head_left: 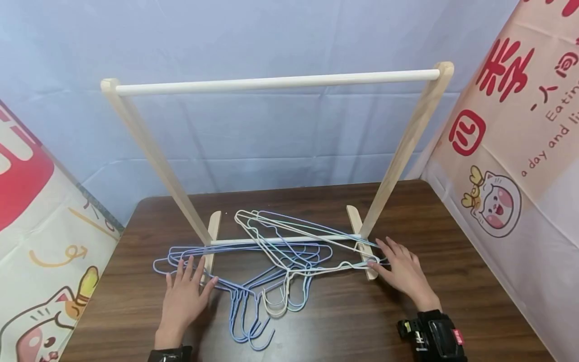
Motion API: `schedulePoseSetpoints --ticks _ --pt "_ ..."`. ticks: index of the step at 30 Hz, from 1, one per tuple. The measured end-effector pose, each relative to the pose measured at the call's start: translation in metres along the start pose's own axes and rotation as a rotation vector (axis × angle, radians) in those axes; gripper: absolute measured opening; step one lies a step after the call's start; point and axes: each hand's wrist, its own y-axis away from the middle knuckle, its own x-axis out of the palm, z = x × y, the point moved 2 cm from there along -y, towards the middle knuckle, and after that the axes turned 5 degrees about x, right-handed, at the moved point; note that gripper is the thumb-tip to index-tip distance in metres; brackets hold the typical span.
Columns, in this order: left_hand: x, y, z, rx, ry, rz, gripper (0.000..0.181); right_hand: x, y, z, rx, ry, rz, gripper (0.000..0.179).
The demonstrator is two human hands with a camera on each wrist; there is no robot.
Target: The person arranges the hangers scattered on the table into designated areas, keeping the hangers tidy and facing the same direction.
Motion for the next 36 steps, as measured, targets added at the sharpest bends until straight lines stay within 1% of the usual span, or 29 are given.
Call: schedulePoseSetpoints --ticks 3,5,9,13,15,18,23,27,32,36 --pt "-0.003 0.0 -0.001 0.004 -0.003 -0.003 0.065 -0.004 -0.002 0.001 0.005 0.006 -0.001 0.064" --pt "-0.006 0.0 -0.002 0.008 -0.007 -0.008 0.064 -0.007 -0.004 0.002 -0.008 0.007 -0.014 0.059" --pt "-0.01 0.0 -0.005 0.016 -0.022 -0.006 0.061 -0.012 -0.01 0.004 -0.034 -0.035 -0.035 0.047" --pt "-0.015 0.0 -0.008 0.02 -0.026 0.013 0.058 -0.018 -0.018 0.006 -0.022 -0.101 0.007 0.042" --pt "-0.017 0.0 -0.01 0.021 -0.022 0.027 0.057 -0.02 -0.022 0.008 -0.004 -0.121 0.047 0.042" --pt "-0.02 0.001 -0.012 0.025 -0.015 0.041 0.055 -0.026 -0.029 0.01 0.004 -0.14 0.082 0.042" --pt "-0.022 0.001 -0.015 0.038 0.006 0.038 0.053 -0.037 -0.043 0.012 0.002 -0.183 0.094 0.043" --pt "-0.021 0.001 -0.016 0.05 0.022 0.032 0.05 -0.046 -0.053 0.015 -0.015 -0.217 0.1 0.043" --pt "-0.021 0.001 -0.016 0.044 0.032 0.051 0.05 -0.054 -0.064 0.02 -0.069 -0.278 0.096 0.034" --pt "-0.022 0.002 -0.017 0.035 0.042 0.072 0.049 -0.056 -0.07 0.023 -0.081 -0.315 0.088 0.028"
